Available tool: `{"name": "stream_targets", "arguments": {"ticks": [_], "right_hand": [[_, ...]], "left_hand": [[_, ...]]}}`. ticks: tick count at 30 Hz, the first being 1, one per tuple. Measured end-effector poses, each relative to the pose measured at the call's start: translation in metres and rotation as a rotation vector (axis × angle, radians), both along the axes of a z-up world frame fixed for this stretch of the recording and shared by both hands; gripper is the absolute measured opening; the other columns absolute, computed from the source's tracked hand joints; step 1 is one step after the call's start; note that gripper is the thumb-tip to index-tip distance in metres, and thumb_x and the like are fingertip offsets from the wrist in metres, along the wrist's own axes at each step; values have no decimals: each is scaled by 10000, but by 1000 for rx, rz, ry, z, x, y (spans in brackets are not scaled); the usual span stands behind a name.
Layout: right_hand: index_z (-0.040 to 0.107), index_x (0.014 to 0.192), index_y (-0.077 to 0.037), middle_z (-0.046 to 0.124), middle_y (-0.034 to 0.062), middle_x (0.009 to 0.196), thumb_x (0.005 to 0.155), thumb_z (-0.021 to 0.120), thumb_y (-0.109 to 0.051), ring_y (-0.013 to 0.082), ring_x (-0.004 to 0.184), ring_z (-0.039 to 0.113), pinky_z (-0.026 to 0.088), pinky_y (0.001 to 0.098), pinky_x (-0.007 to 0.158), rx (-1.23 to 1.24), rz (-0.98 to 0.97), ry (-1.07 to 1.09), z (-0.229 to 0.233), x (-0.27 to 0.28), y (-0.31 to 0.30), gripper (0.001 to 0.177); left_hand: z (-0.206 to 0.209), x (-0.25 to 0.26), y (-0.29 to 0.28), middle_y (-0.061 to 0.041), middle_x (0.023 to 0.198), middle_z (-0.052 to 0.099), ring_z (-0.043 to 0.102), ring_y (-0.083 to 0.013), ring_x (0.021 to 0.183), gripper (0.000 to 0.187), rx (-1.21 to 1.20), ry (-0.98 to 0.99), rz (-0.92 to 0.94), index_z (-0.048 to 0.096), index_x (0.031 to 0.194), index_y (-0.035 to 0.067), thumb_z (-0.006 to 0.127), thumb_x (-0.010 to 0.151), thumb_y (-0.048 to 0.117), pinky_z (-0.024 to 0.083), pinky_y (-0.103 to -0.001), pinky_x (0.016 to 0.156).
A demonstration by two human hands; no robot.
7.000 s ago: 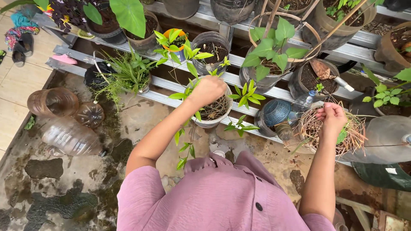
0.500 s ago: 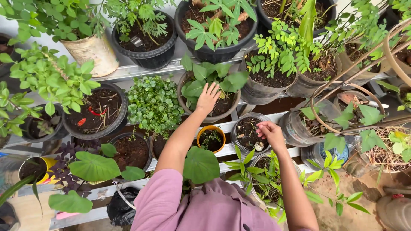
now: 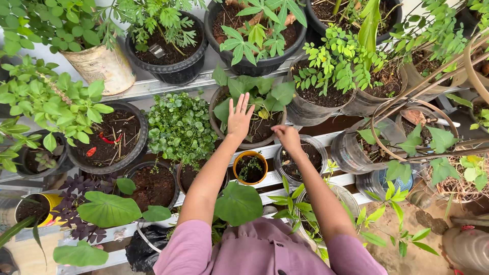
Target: Tending to various potted plants on a multi-tiered shelf, checking leaves and removing dead foliage.
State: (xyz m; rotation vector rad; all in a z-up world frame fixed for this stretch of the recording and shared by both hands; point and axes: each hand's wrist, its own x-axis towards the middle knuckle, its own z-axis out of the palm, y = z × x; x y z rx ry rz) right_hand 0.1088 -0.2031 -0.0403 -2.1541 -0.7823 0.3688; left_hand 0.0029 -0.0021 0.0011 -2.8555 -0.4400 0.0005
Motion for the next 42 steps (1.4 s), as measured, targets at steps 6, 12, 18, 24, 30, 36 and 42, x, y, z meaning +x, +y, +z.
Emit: {"name": "stream_targets", "arguments": {"ticks": [6,12,18,24,30,36,42], "right_hand": [[821,1067,-256,752,151,886,907,685,-213,348,862,693,564,478,773,-202,49,-446,2,16,33,214],[772,1164,-277,740,171,886,921,606,-203,369,840,711,554,524,765,-296,143,-467,-22,23,64,303],[736,1054,-183,748,177,910,960,564,-202,388,834,720,559,528,758,-374,34,-405,-21,31,79,197],[740,967,-156,746,144,882,942,634,-278,360,803,730,574,504,723,-355,-56,-462,-19,39,88,163],[771,833,-134,735,106,831,847,740,-346,322,718,735,575,463,786,-322,-29,-594,-32,40,98,215],[779,803,-97,732,96,883,807,783,-368,299,797,738,586,440,707,-454,-38,-584,-40,42,110,271],[785,882,-104,726,77,1005,814,765,-274,285,912,730,579,435,806,-360,-64,-623,-77,58,109,185]], "left_hand": [[19,18,-7,-125,1724,-9,-18,-289,1584,714,70,-27,31,466,1546,258,596,881,34,25,-583,1232],[19,46,-9,-108,1717,16,17,-283,1580,653,-50,-156,10,566,1468,246,614,848,48,49,-582,1237],[30,58,-7,-114,1748,70,87,-293,1610,178,-83,-244,-60,751,1045,86,622,980,189,112,-599,1276],[27,43,-3,-136,1742,105,112,-303,1601,236,-31,-388,-64,747,1075,139,647,861,124,132,-585,1266],[9,37,-10,-166,1731,103,133,-345,1590,309,-12,-320,82,752,1188,222,636,904,192,119,-622,1244],[-32,43,-15,-235,1710,88,135,-450,1564,324,-150,-402,267,711,1293,283,585,999,230,111,-673,1224],[-20,39,-6,-248,1674,73,110,-449,1535,687,7,-390,310,588,1501,328,588,847,118,112,-671,1183]]}}
